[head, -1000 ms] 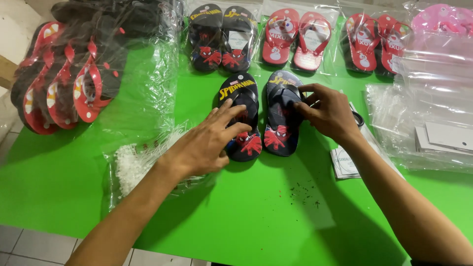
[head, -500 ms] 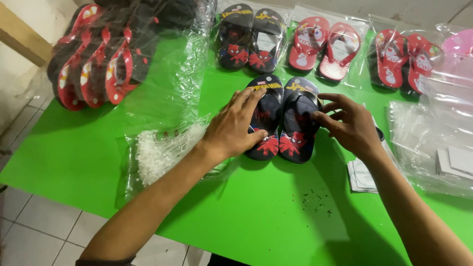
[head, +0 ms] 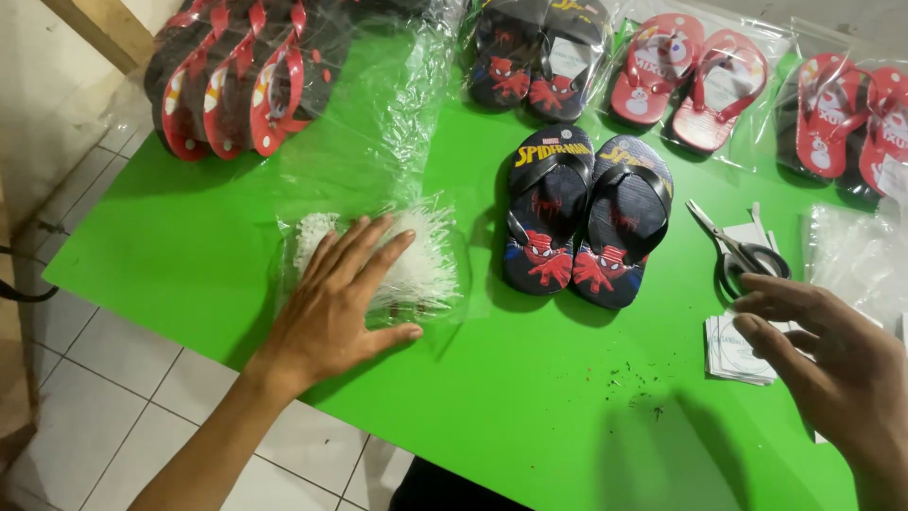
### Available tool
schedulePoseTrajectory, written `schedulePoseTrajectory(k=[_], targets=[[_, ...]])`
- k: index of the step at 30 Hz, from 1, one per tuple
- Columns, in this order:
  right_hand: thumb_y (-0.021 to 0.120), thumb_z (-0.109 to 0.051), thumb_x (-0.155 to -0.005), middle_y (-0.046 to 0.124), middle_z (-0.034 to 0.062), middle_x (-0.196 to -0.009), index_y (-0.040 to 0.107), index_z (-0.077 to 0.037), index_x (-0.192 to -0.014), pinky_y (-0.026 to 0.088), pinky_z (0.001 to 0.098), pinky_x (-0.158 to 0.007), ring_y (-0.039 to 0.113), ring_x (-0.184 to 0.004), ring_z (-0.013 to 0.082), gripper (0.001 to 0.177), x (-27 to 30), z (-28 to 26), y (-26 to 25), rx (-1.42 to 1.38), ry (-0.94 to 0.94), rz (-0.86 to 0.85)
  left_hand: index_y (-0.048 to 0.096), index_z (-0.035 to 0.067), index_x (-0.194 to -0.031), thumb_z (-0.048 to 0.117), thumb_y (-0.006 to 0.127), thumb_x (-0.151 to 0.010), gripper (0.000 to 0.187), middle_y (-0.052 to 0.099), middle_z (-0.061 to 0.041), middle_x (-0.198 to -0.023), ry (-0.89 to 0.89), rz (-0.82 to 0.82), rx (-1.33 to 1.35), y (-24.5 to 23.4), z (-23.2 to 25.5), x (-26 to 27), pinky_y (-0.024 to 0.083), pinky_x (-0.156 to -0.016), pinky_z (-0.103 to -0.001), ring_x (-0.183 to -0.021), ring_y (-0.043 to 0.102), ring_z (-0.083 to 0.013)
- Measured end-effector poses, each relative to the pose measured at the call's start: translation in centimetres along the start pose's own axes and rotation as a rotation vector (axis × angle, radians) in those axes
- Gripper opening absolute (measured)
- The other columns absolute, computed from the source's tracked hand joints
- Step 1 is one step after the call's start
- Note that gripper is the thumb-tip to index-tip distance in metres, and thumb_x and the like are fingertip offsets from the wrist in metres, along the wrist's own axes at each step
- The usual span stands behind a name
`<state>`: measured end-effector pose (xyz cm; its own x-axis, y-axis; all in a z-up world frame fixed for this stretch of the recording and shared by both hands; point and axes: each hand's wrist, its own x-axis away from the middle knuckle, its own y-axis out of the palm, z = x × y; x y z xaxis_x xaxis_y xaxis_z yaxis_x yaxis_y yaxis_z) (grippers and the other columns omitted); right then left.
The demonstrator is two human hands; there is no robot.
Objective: The person uses scissors to trim excess rubber material from the sole of a black Spider-Man flip-flop. After cleaning the sole, the person places the flip-flop into a clear plastic packaging bag.
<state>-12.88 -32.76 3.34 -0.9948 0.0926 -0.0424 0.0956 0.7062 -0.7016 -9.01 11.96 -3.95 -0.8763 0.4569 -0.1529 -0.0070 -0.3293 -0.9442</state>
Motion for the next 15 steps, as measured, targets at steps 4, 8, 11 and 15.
schedulePoseTrajectory(k=[4, 8, 11, 15], targets=[[0.067, -0.002, -0.091, 0.072, 0.0236, -0.113, 0.063, 0.007, -0.129, 0.063, 0.0393, -0.081, 0.072, -0.097, 0.0295, 0.039, 1.5, 4.3, -1.9, -0.061, -0.040, 0.063, 0.029, 0.015, -0.162, 0.062, 0.061, -0.090, 0.092, 0.038, -0.013, -0.164, 0.068, 0.046, -0.021, -0.6, -1.1, 0.6, 0.018, -0.125, -0.053, -0.152, 0.033, -0.0335], [0.061, 0.000, -0.099, 0.067, 0.0305, -0.123, 0.059, 0.013, -0.134, 0.061, 0.0389, -0.078, 0.071, -0.098, 0.0358, 0.036, 2.9, 10.1, -4.1, -0.102, -0.060, 0.114, 0.045, 0.021, -0.154, 0.017, 0.066, -0.081, 0.076, 0.046, -0.004, -0.160, 0.167, 0.031, -0.059, -2.2, -2.2, 0.7, 0.014, -0.126, -0.064, -0.153, 0.035, -0.0312], [0.060, -0.009, -0.110, 0.063, 0.0355, -0.129, 0.061, 0.014, -0.134, 0.059, 0.0450, -0.083, 0.068, -0.101, 0.0404, 0.033, 4.4, 12.7, -6.2, 0.030, -0.046, 0.248, 0.054, 0.025, -0.147, -0.008, 0.058, -0.076, 0.079, 0.051, -0.003, -0.159, 0.177, 0.092, -0.194, -2.8, -2.7, 0.9, 0.019, -0.125, -0.073, -0.154, 0.040, -0.0337], [0.065, -0.007, -0.122, 0.063, 0.0327, -0.138, 0.063, 0.011, -0.137, 0.053, 0.0555, -0.102, 0.065, -0.117, 0.0427, 0.024, 4.8, 16.0, -9.1, 0.200, -0.043, 0.412, 0.071, 0.012, -0.137, -0.013, 0.058, -0.087, 0.058, 0.069, -0.014, -0.147, 0.156, 0.290, -0.320, -3.3, -3.0, 1.5, 0.038, -0.128, -0.071, -0.139, 0.065, -0.0343]])
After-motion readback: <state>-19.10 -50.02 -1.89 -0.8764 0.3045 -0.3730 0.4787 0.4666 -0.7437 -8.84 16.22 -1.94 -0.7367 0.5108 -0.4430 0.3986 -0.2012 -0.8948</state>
